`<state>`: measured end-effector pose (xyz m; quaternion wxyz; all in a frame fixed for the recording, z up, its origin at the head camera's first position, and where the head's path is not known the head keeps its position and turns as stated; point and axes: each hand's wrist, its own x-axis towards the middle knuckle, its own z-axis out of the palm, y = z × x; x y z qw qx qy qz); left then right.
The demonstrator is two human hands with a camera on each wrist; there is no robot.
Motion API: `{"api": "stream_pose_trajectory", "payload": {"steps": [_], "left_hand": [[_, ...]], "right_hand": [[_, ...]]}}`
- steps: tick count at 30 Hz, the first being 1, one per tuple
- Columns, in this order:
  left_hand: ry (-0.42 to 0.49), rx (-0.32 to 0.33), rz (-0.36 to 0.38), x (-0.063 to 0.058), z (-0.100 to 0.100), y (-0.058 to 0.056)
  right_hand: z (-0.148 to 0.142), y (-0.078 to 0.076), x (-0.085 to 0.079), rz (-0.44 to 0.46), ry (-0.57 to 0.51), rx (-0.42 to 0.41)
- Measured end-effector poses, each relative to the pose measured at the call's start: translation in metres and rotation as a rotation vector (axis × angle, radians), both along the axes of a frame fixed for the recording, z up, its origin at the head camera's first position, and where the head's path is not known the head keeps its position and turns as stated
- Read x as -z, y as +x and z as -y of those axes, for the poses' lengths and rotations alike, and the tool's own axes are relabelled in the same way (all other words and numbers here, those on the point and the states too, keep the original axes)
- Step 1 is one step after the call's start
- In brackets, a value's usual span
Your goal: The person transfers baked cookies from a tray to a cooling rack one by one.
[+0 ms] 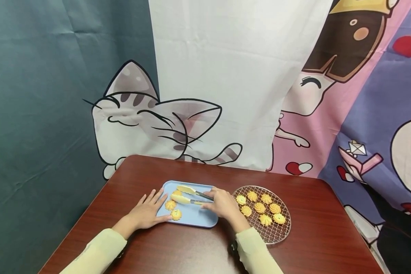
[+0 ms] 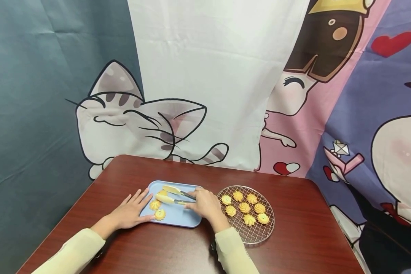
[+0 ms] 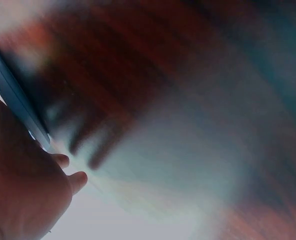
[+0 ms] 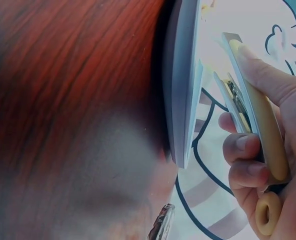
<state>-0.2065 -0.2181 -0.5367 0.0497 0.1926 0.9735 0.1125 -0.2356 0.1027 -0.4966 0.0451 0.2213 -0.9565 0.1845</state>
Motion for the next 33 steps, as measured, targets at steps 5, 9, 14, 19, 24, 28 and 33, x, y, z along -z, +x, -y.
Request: {"api": "stream_pose_trajectory", "payload": {"steps": [5,9,14,19,24,28,33], "left_hand": [[-0.008,-0.007,0.005,-0.001,0.000,0.000],[-0.001,-0.005,0.004,0.000,0.000,-0.001],[-0.004,-0.012,0.003,0.000,0.001,0.000],[-0.001,-0.010,-0.002,0.000,0.000,0.000],[0.009,-0.002,-0.008,0.002,0.000,0.000],[0.010,-0.001,-0.009,0.001,0.000,0.000],[0.006,-0.008,-0.003,-0.001,0.000,0.000]], "right_hand": [[0.000,0.002,0.000,0.010,0.004,0.002],[0.000,0.004,-0.002,-0.001,0.027,0.010],[0.000,0.004,-0.003,-0.032,0.045,0.001],[-0.001,0.003,-0.001,-0.036,0.039,0.005],[-0.003,0.004,0.001,-0.037,0.010,-0.003],[-0.005,0.006,0.000,-0.056,-0.039,-0.009],[-0.011,0.010,-0.006,-0.087,-0.059,-0.002]]}}
